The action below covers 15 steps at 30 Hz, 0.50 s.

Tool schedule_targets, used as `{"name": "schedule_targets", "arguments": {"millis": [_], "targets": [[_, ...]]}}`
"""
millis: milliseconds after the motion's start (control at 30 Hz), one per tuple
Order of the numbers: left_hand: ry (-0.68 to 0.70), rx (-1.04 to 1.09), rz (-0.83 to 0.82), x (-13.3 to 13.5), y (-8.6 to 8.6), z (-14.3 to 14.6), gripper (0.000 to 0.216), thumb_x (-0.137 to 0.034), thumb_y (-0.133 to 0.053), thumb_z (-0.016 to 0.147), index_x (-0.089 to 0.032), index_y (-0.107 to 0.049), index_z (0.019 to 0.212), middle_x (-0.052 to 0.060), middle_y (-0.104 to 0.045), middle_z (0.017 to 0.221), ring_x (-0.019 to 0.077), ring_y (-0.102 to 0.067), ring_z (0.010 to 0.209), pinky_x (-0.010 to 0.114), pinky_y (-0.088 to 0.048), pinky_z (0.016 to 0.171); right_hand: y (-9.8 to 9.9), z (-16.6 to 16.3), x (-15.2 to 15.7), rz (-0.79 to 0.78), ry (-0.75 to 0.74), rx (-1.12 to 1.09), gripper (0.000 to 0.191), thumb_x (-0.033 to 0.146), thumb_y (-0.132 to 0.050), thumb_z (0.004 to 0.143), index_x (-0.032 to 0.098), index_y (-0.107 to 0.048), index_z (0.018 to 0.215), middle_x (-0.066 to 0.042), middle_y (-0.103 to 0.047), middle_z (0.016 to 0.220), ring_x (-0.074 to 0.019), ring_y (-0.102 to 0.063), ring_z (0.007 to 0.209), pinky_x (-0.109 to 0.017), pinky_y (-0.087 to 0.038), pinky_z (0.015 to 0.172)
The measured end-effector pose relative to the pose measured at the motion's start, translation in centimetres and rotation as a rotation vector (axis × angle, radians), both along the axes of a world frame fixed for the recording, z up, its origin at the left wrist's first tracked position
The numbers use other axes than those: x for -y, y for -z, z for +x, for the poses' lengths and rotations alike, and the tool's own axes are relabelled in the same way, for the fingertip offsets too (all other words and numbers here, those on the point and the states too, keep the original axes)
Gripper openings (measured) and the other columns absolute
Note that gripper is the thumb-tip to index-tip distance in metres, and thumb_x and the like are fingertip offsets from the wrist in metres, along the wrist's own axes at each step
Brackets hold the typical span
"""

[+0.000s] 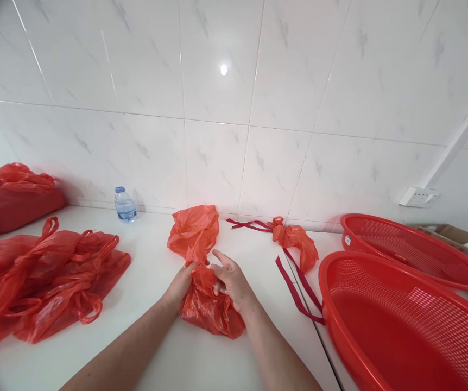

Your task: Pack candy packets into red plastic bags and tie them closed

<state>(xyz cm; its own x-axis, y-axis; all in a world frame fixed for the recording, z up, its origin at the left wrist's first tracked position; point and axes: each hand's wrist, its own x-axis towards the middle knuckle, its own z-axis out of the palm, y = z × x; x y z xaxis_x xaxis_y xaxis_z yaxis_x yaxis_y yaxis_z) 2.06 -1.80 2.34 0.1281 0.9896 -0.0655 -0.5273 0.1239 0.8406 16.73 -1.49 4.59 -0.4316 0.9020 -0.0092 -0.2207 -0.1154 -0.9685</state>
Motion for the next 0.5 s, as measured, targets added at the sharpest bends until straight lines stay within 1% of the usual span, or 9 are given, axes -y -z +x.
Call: {"name": "schedule_targets", "arguments": {"millis": [67, 100, 167, 200, 267, 333, 367, 433, 500], "targets": [[0.090, -0.035, 0.058, 0.3, -0.5, 0.4, 0.019, -0.032, -0.061, 0.074, -0.013, -0.062, 0.079, 0.004, -0.066, 0.061, 0.0196, -0.065, 0.060, 0.030, -0.050, 0.060, 0.1, -0.3, 0.0, 0.026, -0.044, 0.028, 0.058, 0.042, -0.066, 0.077, 0.024, -0.048, 0.129, 0.006, -0.057, 0.058, -0.0040, -0.044, 0.038, -0.017, -0.026, 0.042], [0.135, -0.058, 0.095, 0.4, -0.7, 0.6, 0.019, -0.031, -0.060, 0.075, -0.013, -0.062, 0.076, 0.005, -0.066, 0.060, 0.0196, -0.065, 0.060, 0.029, -0.050, 0.060, 0.3, -0.4, 0.0, 0.047, -0.047, 0.028, 0.050, 0.041, -0.067, 0.076, 0.023, -0.054, 0.121, 0.006, -0.057, 0.058, -0.0035, -0.042, 0.037, -0.017, -0.027, 0.042], [0.190, -0.120, 0.172, 0.7, -0.9, 0.9, 0.019, -0.031, -0.059, 0.076, -0.012, -0.062, 0.073, 0.006, -0.066, 0.061, 0.0196, -0.065, 0.060, 0.030, -0.049, 0.061, 0.6, -0.6, -0.2, 0.068, 0.003, 0.015, 0.034, 0.040, -0.068, 0.074, 0.020, -0.061, 0.100, 0.007, -0.053, 0.052, -0.0033, -0.039, 0.036, -0.018, -0.028, 0.041], [0.184, -0.162, 0.200, 0.7, -0.8, 1.0, 0.018, -0.030, -0.058, 0.076, -0.012, -0.062, 0.075, 0.006, -0.066, 0.064, 0.0194, -0.065, 0.061, 0.030, -0.050, 0.062, 0.9, -0.7, -0.4, 0.060, 0.054, 0.002, 0.029, 0.040, -0.068, 0.073, 0.019, -0.061, 0.091, 0.008, -0.049, 0.048, -0.0036, -0.038, 0.036, -0.018, -0.028, 0.041], [0.082, -0.286, 0.222, 0.9, -0.5, 1.1, 0.020, -0.028, -0.059, 0.076, -0.014, -0.061, 0.089, 0.005, -0.067, 0.070, 0.0186, -0.065, 0.064, 0.031, -0.050, 0.064, 1.2, -0.8, -0.6, 0.025, 0.162, -0.023, 0.026, 0.041, -0.068, 0.073, 0.018, -0.059, 0.082, 0.009, -0.044, 0.043, -0.0043, -0.035, 0.036, -0.018, -0.029, 0.040], [-0.096, -0.466, 0.270, 1.2, 0.0, 1.0, 0.037, -0.025, -0.059, 0.076, -0.019, -0.054, 0.112, 0.004, -0.067, 0.084, 0.0185, -0.065, 0.075, 0.032, -0.051, 0.071, 1.5, -0.8, -0.8, 0.003, 0.233, -0.033, 0.026, 0.042, -0.066, 0.073, 0.019, -0.058, 0.081, 0.009, -0.043, 0.044, -0.0049, -0.034, 0.037, -0.019, -0.031, 0.041], [-0.191, -0.570, 0.329, 1.3, 0.2, 1.0, 0.047, -0.024, -0.059, 0.076, -0.021, -0.048, 0.121, 0.005, -0.066, 0.095, 0.0192, -0.064, 0.085, 0.034, -0.051, 0.076, 1.5, -0.8, -0.8, 0.003, 0.255, -0.032, 0.026, 0.042, -0.066, 0.073, 0.019, -0.058, 0.080, 0.009, -0.043, 0.044, -0.0052, -0.035, 0.038, -0.019, -0.032, 0.041], [-0.342, -0.772, 0.530, 1.5, 0.4, 0.9, 0.060, -0.022, -0.060, 0.076, -0.025, -0.038, 0.132, 0.008, -0.056, 0.119, 0.0220, -0.055, 0.109, 0.039, -0.047, 0.090, 1.6, -0.8, -0.7, 0.014, 0.269, -0.031, 0.025, 0.042, -0.065, 0.074, 0.019, -0.057, 0.079, 0.009, -0.044, 0.046, -0.0058, -0.035, 0.040, -0.020, -0.032, 0.042], [-0.419, -0.930, 0.741, 1.6, 0.4, 0.9, 0.062, -0.022, -0.062, 0.075, -0.026, -0.038, 0.133, 0.010, -0.046, 0.131, 0.0248, -0.044, 0.122, 0.044, -0.040, 0.099, 1.6, -0.8, -0.7, 0.018, 0.264, -0.050, 0.023, 0.040, -0.065, 0.074, 0.019, -0.057, 0.081, 0.007, -0.048, 0.051, -0.0063, -0.037, 0.041, -0.020, -0.032, 0.042]]}}
